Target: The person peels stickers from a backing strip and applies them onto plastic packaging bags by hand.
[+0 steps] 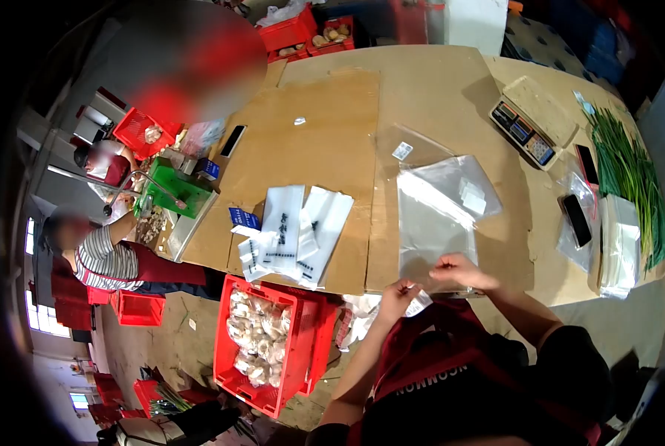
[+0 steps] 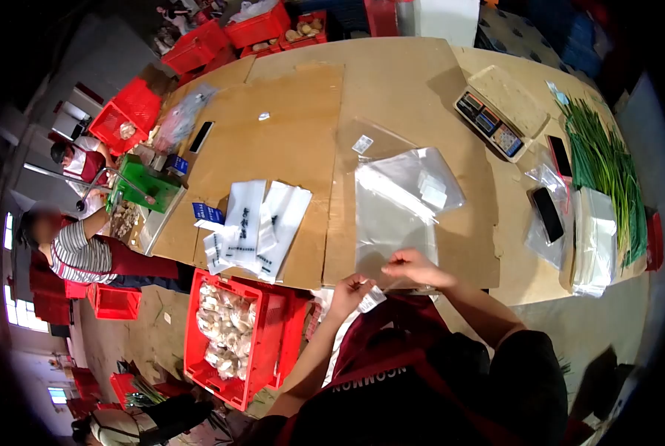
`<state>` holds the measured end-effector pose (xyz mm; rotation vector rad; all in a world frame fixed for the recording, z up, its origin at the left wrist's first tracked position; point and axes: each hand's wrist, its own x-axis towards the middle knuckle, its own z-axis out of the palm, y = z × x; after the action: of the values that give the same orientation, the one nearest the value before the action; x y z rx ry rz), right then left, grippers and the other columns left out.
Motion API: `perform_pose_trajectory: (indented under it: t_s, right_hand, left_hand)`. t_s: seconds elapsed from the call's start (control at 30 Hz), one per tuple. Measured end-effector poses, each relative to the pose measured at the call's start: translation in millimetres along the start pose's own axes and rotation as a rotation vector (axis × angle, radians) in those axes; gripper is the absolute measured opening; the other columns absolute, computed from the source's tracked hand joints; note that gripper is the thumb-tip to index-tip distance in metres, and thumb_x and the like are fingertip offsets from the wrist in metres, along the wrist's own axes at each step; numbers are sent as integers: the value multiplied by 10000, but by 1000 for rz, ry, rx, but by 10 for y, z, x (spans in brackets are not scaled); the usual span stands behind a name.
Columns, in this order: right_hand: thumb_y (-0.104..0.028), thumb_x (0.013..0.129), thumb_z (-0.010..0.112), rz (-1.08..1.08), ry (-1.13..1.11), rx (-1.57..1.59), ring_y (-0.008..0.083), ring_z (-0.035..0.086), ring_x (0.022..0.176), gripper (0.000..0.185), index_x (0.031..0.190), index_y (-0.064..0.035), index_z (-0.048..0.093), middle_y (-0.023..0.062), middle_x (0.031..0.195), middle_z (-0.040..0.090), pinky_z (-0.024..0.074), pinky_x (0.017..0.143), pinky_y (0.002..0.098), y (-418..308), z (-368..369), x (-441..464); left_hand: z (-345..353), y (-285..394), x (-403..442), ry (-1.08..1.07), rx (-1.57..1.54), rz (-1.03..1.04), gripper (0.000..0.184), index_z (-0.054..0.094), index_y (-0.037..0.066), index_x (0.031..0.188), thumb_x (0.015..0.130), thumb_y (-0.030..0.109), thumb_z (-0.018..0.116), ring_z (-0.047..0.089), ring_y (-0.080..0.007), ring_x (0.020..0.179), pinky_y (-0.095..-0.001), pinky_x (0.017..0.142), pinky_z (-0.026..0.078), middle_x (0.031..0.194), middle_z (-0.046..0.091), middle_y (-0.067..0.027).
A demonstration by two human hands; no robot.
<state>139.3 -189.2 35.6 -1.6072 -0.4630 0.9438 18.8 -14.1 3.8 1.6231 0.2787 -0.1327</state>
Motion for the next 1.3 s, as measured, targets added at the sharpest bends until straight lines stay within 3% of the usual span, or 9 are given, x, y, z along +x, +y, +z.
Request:
perform_pose_trajectory:
  t_s: [0.17, 0.37, 0.57, 0.77, 0.8, 1.07, 1.17, 1.23, 1.3]
  right_hand:
    - [-169, 773, 639, -164, -182, -41, 64, 490, 717, 223, 903, -1, 572, 28, 789, 579, 412, 632, 220, 128, 158, 4]
    - [-149, 739, 646, -66, -89, -49, 76, 517, 669, 186, 799, 15, 584, 44, 694, 589, 427, 607, 238, 267, 244, 14]
    - [-157, 732, 660, 75, -40, -13, 86, 520, 704, 225, 851, 12, 572, 39, 739, 587, 427, 635, 230, 131, 228, 59]
    - [-114, 749, 655, -116, 41, -9, 74, 522, 711, 191, 862, 7, 559, 32, 771, 586, 435, 641, 225, 94, 259, 65]
    - [-110, 749, 654, -120, 34, -3, 69, 520, 694, 173, 840, 7, 565, 31, 755, 585, 433, 622, 220, 83, 267, 60]
    - [-86, 746, 651, -130, 118, -96, 61, 505, 642, 136, 798, 15, 576, 27, 705, 581, 419, 576, 213, 70, 234, 108]
    - [-145, 748, 640, -264, 383, -156, 112, 538, 597, 161, 833, -20, 586, 48, 686, 586, 436, 582, 257, 106, -66, 282]
    - [-277, 707, 654, -57, 391, -1047, 185, 568, 604, 308, 925, -74, 576, 64, 707, 595, 438, 613, 293, 90, -291, 321]
    - [-331, 674, 660, -65, 476, -1187, 205, 574, 655, 386, 965, -97, 561, 63, 731, 599, 424, 665, 313, 87, -389, 317]
  left_hand:
    - [42, 241, -72, -50, -38, 78, 57, 540, 13, 878, 824, 30, 546, 413, -32, 629, -177, 552, 347, 705, 493, 39]
    - [4, 22, 1, -125, -12, 54, 55, 498, 13, 886, 838, -7, 480, 406, -37, 598, -177, 544, 343, 684, 482, 22]
    - [17, 137, 24, -12, 125, 97, 103, 505, 8, 940, 839, 5, 483, 418, -31, 598, -176, 531, 342, 682, 494, 26]
    - [-37, 160, 16, -3, -108, -36, 178, 512, 4, 1018, 842, 20, 493, 448, -31, 611, -171, 538, 361, 684, 506, 30]
    - [-9, 135, 44, 20, -116, 66, 145, 523, 2, 983, 841, 30, 507, 430, -27, 577, -170, 503, 344, 685, 510, 31]
    - [-17, 237, 81, 138, 48, -12, 129, 559, -10, 799, 817, 114, 589, 379, -26, 494, -178, 445, 310, 584, 474, 53]
    - [-110, 165, 64, 106, 187, -65, 223, 541, -6, 675, 804, 161, 612, 425, -48, 495, -216, 457, 352, 559, 539, -20]
    - [-92, 134, -7, 90, 103, -12, 230, 521, 11, 661, 813, 165, 600, 398, -40, 481, -215, 440, 334, 531, 495, 2]
    - [-112, 43, -34, 84, 87, 5, 202, 517, 12, 703, 827, 158, 581, 394, -41, 485, -219, 437, 335, 542, 489, 17]
